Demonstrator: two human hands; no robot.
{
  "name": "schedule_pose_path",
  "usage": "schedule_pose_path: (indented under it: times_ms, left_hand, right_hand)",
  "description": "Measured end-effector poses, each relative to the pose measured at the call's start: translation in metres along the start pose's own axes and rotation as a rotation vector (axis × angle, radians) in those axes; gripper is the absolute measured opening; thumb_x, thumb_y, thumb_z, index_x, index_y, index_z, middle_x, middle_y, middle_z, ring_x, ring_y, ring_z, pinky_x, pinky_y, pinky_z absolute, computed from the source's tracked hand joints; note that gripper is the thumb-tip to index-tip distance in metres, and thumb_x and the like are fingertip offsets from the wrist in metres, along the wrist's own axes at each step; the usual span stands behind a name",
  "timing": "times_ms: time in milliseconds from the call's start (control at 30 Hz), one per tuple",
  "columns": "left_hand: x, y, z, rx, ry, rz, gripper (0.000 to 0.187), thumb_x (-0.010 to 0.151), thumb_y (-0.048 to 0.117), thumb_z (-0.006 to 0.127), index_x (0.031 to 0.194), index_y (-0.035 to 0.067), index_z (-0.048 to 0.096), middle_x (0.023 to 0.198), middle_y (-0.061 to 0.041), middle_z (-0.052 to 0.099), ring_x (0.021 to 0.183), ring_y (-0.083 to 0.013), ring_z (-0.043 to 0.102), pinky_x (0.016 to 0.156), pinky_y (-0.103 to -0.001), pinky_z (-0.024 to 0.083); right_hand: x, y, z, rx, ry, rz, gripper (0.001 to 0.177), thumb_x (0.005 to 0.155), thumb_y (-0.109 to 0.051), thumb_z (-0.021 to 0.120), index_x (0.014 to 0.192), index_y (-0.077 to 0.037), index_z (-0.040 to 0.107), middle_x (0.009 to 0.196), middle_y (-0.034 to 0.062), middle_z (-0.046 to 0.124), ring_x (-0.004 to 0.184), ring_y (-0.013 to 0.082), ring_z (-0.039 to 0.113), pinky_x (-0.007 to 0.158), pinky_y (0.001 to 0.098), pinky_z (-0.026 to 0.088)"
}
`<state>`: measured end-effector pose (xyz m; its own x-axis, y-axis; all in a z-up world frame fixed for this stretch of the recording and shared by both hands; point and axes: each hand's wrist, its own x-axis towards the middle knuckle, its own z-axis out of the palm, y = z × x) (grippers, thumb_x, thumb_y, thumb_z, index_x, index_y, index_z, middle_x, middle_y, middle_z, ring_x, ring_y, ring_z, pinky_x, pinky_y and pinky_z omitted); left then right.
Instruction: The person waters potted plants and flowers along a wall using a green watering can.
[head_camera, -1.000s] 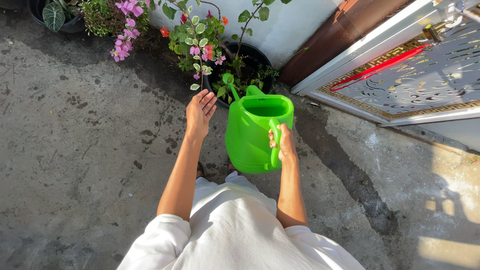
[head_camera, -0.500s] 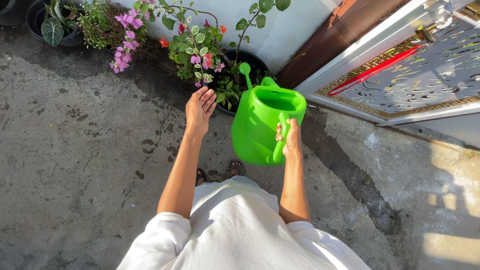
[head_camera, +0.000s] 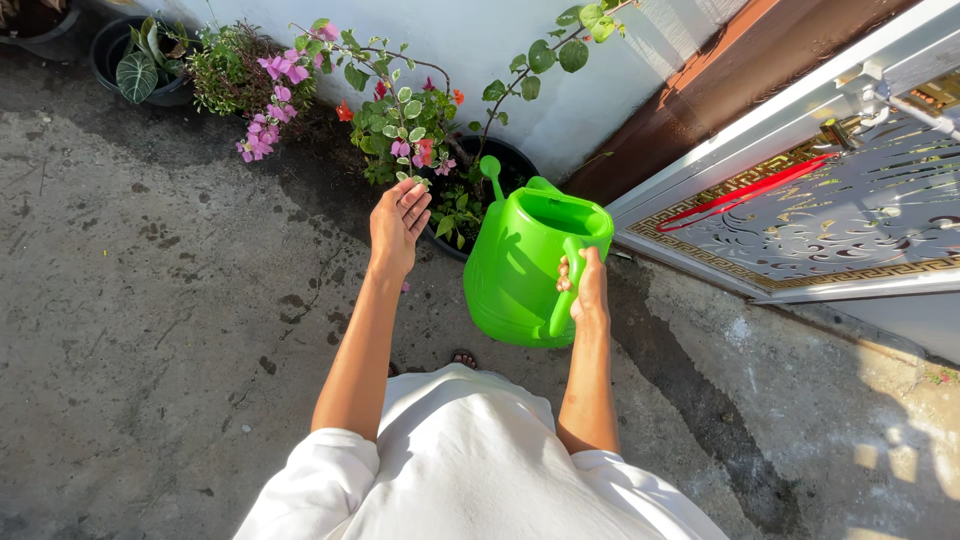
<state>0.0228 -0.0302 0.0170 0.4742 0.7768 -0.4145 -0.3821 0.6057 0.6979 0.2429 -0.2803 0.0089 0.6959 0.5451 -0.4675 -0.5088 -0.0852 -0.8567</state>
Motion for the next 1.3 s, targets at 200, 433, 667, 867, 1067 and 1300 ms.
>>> schedule_pose_path:
  times_ms: [200, 433, 667, 867, 1067, 1300]
  left_hand:
    - [0.001, -0.009, 0.007, 0.004, 0.016, -0.012, 0.048, 0.102, 0.032, 0.046, 0.138, 0.003, 0.056, 0.121, -0.006, 0.07, 0.117, -0.0195, 0.066, 0.1, -0.036, 0.051]
    - [-0.005, -0.007, 0.005, -0.012, 0.045, 0.001, 0.048, 0.102, 0.032, 0.045, 0.139, 0.003, 0.056, 0.122, -0.006, 0.069, 0.118, -0.02, 0.065, 0.102, -0.037, 0.05]
    - [-0.013, -0.003, -0.001, 0.029, 0.075, 0.003, 0.049, 0.102, 0.032, 0.045, 0.139, 0.003, 0.056, 0.119, -0.007, 0.069, 0.118, -0.0208, 0.065, 0.103, -0.038, 0.051]
    - [-0.021, -0.003, -0.013, 0.003, 0.052, -0.018, 0.048, 0.102, 0.032, 0.044, 0.14, 0.004, 0.054, 0.122, -0.007, 0.068, 0.12, -0.0215, 0.064, 0.105, -0.039, 0.05]
    - [-0.027, 0.012, -0.039, -0.009, 0.069, 0.01, 0.049, 0.103, 0.032, 0.042, 0.141, 0.003, 0.054, 0.124, -0.008, 0.068, 0.122, -0.0223, 0.064, 0.108, -0.039, 0.049]
    - [-0.03, 0.025, -0.066, -0.019, 0.07, 0.035, 0.05, 0.103, 0.033, 0.04, 0.143, 0.005, 0.052, 0.128, -0.007, 0.067, 0.123, -0.0213, 0.063, 0.109, -0.04, 0.047]
  right_hand:
    - [0.007, -0.002, -0.008, -0.011, -0.017, -0.078, 0.035, 0.096, -0.034, 0.045, 0.082, -0.004, 0.058, 0.06, 0.0064, 0.053, 0.042, 0.0127, 0.042, 0.045, 0.0304, 0.039]
    - [0.011, -0.021, 0.006, 0.018, -0.091, -0.084, 0.037, 0.096, -0.036, 0.045, 0.082, -0.004, 0.057, 0.061, 0.0058, 0.053, 0.041, 0.0125, 0.041, 0.043, 0.0294, 0.038]
    - [-0.003, -0.015, 0.014, 0.016, -0.04, -0.087, 0.035, 0.095, -0.035, 0.046, 0.084, -0.004, 0.058, 0.061, 0.0047, 0.052, 0.043, 0.0108, 0.042, 0.044, 0.0285, 0.038]
    - [-0.017, 0.001, 0.021, -0.027, -0.074, -0.075, 0.037, 0.097, -0.035, 0.044, 0.083, -0.004, 0.058, 0.06, 0.0047, 0.053, 0.042, 0.011, 0.041, 0.044, 0.0289, 0.038]
    - [-0.019, 0.007, 0.045, -0.008, -0.12, -0.079, 0.038, 0.098, -0.035, 0.043, 0.084, -0.003, 0.058, 0.062, 0.0061, 0.054, 0.042, 0.0127, 0.042, 0.044, 0.0293, 0.039]
    - [-0.032, 0.008, 0.093, -0.033, -0.193, -0.102, 0.034, 0.096, -0.031, 0.047, 0.085, -0.002, 0.058, 0.063, 0.0073, 0.054, 0.043, 0.0134, 0.043, 0.043, 0.0289, 0.039]
